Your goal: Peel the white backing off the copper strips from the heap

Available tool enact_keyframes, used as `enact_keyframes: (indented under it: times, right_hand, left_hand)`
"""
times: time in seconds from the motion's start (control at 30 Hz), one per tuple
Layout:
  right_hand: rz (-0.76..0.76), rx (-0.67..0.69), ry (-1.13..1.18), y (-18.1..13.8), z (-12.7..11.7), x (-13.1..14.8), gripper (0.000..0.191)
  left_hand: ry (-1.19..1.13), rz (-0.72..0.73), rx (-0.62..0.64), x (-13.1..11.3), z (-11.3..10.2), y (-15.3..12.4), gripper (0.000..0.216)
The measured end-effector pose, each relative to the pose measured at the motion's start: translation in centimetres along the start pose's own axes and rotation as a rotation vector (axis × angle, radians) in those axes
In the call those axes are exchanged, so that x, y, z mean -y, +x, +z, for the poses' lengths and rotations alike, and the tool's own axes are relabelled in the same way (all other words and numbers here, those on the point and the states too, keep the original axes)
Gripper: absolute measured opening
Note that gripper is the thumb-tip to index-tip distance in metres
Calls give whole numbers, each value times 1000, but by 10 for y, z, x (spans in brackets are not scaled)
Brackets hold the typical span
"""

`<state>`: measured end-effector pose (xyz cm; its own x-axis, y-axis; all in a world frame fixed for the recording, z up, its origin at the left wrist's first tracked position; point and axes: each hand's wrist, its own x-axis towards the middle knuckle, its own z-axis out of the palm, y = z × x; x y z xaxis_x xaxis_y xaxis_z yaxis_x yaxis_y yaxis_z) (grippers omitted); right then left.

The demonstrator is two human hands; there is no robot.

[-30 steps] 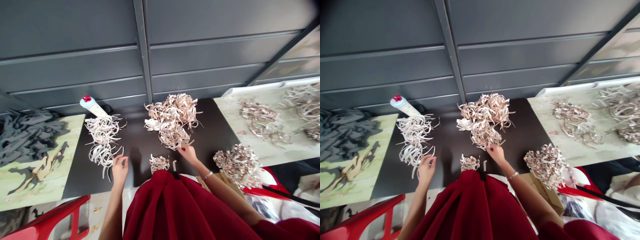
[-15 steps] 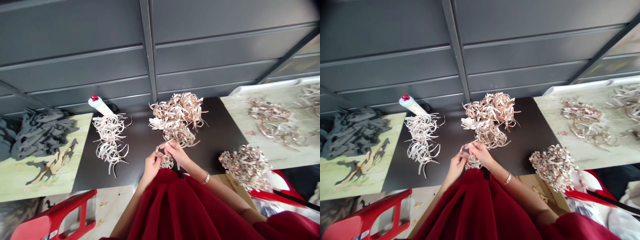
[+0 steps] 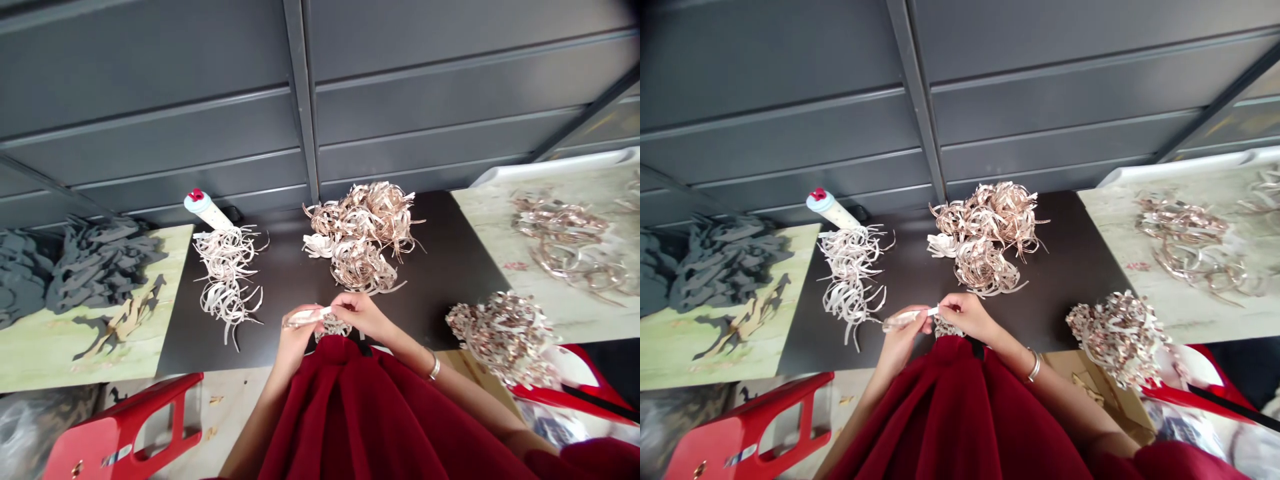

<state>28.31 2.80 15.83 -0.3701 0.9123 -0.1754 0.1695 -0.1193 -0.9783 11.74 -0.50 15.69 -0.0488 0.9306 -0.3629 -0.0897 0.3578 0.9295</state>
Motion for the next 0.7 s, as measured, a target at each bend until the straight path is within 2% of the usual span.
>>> enact_keyframes:
  times: [0.2,0.33,0.53,0.7]
  right_hand:
    - [-279,-20,-421,-5,4,10,22]
    - [-391,27,-686,-9,5,16,25]
    - [-451,148,-714,-7,2,24,25]
    - [-459,204,-757,2,1,27,27]
  left_hand:
    - [194,-8,72,-5,-4,-2,26]
    - [389,141,116,-11,-7,-6,29]
    - [599,344,143,-21,-6,-9,31]
    - [625,354,145,-27,-6,-11,30]
